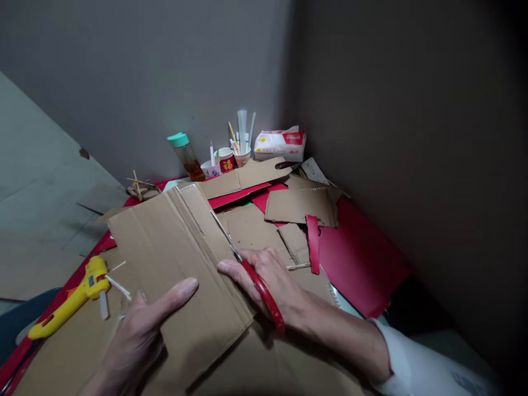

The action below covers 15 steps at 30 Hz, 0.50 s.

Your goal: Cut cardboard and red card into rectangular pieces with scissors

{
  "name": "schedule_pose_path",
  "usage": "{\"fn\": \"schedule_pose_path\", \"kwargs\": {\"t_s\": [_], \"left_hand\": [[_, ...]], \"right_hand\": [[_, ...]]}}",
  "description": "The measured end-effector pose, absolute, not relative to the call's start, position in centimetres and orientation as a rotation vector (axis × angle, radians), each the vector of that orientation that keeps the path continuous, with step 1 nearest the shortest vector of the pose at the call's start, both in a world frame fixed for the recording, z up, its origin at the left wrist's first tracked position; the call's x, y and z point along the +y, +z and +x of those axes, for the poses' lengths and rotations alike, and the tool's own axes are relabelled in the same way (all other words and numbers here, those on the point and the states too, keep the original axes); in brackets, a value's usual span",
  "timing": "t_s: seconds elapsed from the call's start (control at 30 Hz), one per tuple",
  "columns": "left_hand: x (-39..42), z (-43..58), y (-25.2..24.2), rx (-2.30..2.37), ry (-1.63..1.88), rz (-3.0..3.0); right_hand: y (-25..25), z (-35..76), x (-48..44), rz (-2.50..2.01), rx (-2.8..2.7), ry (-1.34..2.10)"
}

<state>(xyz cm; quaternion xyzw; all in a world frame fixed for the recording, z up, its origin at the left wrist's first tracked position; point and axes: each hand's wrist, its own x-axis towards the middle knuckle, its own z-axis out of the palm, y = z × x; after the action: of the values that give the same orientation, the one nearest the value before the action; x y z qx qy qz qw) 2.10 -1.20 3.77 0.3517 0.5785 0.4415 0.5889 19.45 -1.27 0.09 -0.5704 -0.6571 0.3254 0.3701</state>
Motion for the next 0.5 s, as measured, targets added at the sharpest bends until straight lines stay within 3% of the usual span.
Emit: {"fn": "schedule_pose_path", "kwargs": {"t_s": [0.27, 0.5], "left_hand": [[-1.3, 1.9, 4.3, 1.279, 1.083, 0.78], [-1.1, 1.6, 4.2, 1.163, 1.224, 0.757]], "right_hand": [[1.9, 21.0, -1.9, -1.184, -1.585, 1.166], [3.6, 22.0, -2.5, -1.083, -1.739, 1.172]]}}
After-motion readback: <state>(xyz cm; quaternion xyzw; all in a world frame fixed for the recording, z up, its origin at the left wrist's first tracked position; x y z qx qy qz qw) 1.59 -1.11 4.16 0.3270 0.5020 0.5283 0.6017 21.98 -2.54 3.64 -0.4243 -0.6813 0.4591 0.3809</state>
